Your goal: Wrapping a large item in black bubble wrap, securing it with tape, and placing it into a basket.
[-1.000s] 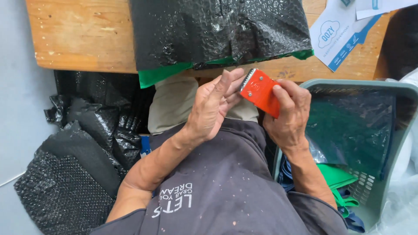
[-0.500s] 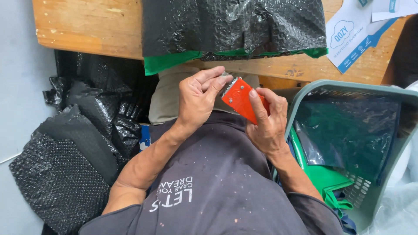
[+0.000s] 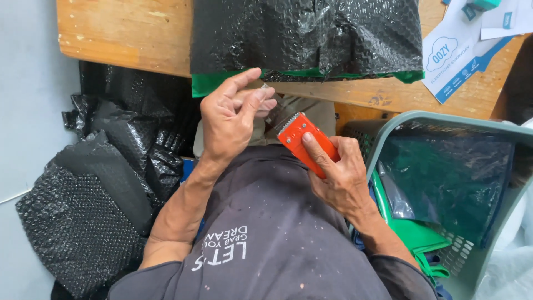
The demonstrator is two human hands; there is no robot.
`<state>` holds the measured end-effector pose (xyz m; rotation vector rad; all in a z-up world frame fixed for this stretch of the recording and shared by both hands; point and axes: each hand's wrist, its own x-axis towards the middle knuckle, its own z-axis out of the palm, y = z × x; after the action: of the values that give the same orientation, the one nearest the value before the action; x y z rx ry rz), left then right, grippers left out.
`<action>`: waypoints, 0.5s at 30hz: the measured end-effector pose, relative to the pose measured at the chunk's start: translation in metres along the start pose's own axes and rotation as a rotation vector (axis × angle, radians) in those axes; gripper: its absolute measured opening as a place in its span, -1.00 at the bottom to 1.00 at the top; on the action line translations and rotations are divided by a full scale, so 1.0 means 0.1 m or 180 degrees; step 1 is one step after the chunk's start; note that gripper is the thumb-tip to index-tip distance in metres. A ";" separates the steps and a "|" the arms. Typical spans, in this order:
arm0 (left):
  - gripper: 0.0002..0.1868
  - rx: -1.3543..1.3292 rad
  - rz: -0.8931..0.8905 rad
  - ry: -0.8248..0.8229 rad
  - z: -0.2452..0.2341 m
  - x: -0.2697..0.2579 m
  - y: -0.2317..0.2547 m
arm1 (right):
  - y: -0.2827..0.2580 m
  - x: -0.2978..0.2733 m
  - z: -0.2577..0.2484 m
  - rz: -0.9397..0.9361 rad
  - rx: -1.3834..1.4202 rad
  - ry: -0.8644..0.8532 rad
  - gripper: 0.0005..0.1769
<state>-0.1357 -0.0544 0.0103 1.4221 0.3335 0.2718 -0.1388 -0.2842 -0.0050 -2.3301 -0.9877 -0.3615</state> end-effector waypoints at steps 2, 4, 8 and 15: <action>-0.68 0.0099 -0.0013 -0.0015 -0.02 -0.01 0.03 | 0.00 -0.06 0.01 0.0053 0.0033 -0.0074 -0.30; -0.69 0.0269 0.0074 0.0024 -0.02 -0.02 0.05 | -0.01 -0.08 0.01 0.0048 0.0015 -0.0122 -0.30; -0.68 0.0332 0.0094 0.0086 -0.11 0.01 -0.01 | -0.02 -0.13 -0.06 0.0068 0.0025 -0.0220 -0.29; -0.64 0.0939 0.0207 0.0052 -0.18 0.06 0.24 | -0.01 -0.22 -0.06 0.0275 0.0088 -0.0933 -0.09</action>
<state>-0.1370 -0.0328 0.0315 1.7241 0.3513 0.2959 -0.1544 -0.2997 -0.0095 -2.4361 -1.0135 0.0301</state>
